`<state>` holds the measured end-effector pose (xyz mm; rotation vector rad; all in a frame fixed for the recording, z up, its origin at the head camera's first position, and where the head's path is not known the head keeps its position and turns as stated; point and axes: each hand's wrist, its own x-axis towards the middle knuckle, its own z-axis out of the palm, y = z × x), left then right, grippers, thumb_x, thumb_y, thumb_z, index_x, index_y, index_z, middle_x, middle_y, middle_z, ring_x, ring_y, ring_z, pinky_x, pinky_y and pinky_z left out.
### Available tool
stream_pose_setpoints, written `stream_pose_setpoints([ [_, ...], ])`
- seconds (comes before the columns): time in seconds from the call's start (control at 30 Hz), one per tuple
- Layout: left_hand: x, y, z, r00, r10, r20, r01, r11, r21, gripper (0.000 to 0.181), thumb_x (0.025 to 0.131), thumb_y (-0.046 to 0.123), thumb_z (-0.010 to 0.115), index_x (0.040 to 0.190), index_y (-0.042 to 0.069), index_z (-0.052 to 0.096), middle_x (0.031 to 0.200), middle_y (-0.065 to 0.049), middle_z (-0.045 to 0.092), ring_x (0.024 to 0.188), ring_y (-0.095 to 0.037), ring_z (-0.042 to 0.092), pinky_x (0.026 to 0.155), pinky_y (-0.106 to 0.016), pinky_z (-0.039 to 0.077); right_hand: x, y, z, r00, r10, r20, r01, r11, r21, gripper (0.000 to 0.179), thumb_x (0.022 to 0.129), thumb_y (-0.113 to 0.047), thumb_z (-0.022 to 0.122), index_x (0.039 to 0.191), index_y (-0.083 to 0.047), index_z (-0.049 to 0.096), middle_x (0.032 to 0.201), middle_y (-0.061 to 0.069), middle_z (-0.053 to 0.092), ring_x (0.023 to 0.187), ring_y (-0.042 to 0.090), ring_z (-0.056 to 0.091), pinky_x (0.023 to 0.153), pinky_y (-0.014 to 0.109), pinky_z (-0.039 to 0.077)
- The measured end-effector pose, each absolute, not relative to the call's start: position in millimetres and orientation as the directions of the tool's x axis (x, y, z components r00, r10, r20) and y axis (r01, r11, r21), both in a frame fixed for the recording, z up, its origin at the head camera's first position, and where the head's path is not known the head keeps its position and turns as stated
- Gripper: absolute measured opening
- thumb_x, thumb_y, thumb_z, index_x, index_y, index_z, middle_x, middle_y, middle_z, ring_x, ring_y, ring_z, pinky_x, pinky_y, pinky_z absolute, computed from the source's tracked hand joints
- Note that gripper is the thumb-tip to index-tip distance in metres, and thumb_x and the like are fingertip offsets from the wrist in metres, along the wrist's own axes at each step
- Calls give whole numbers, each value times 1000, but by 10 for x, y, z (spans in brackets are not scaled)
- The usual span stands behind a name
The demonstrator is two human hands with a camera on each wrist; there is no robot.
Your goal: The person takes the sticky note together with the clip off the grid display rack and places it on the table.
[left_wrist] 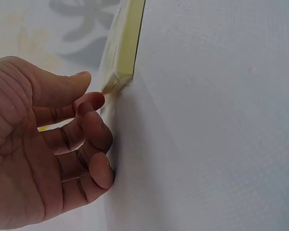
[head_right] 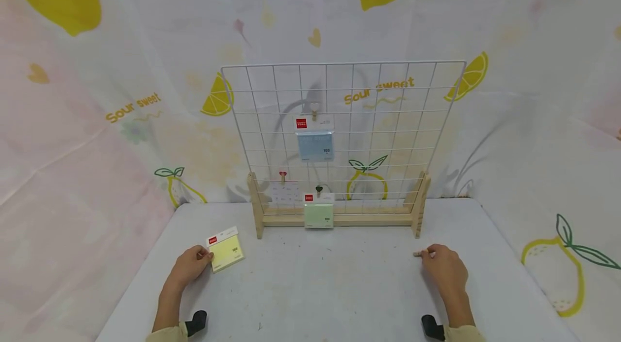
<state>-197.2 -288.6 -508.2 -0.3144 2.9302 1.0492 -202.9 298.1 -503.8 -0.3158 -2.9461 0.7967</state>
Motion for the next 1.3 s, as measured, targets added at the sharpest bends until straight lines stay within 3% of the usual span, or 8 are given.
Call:
stream_pose_setpoints([
  [0.3,-1982,-2867,-5054,-984,-165,-73,-174,757,629,17,96,16,58,95,-1,57,81,-8,57,73,-22,50,60,-33,39,-1995,2961,-5046,-959,209,189,71,829,-555,35,94,-23,64,116,4,64,82,15,68,58,18,54,46,33,40],
  [0.4,-1979,-2846,-5023,-986,-153,-68,-160,746,646,17,97,16,59,98,-1,57,82,-7,57,73,-22,50,60,-33,39,-1981,2936,-5022,-946,192,260,13,825,-565,33,94,-23,65,115,2,66,83,13,69,57,16,51,46,32,38],
  [0.63,-1988,-2778,-4949,-991,-109,-73,-129,725,677,19,98,18,59,105,1,56,85,-8,58,75,-22,51,61,-33,39,-1996,2866,-4877,-887,140,440,-145,820,-553,27,88,-20,75,108,-3,72,79,6,69,63,17,60,48,28,41],
  [0.8,-2023,-2729,-4903,-997,-75,21,-41,732,680,16,97,15,60,106,2,59,88,-8,60,78,-22,55,64,-34,42,-2038,2819,-4764,-847,105,521,-215,829,-516,25,85,-17,78,105,-3,73,75,3,68,62,19,61,47,27,41],
  [1.03,-2111,-2659,-4896,-988,-103,112,9,697,717,24,99,15,60,119,2,60,92,-9,60,82,-22,55,66,-32,44,-2075,2755,-4636,-826,54,562,-267,839,-474,27,82,-15,80,105,-3,73,74,1,65,59,13,57,45,26,39],
  [1.3,-2171,-2555,-4853,-944,-130,303,146,658,739,25,97,13,65,119,3,63,87,-7,58,81,-21,56,69,-31,46,-2100,2705,-4526,-760,6,650,-352,837,-419,26,78,-10,82,101,-5,73,73,0,65,56,7,54,45,28,39],
])
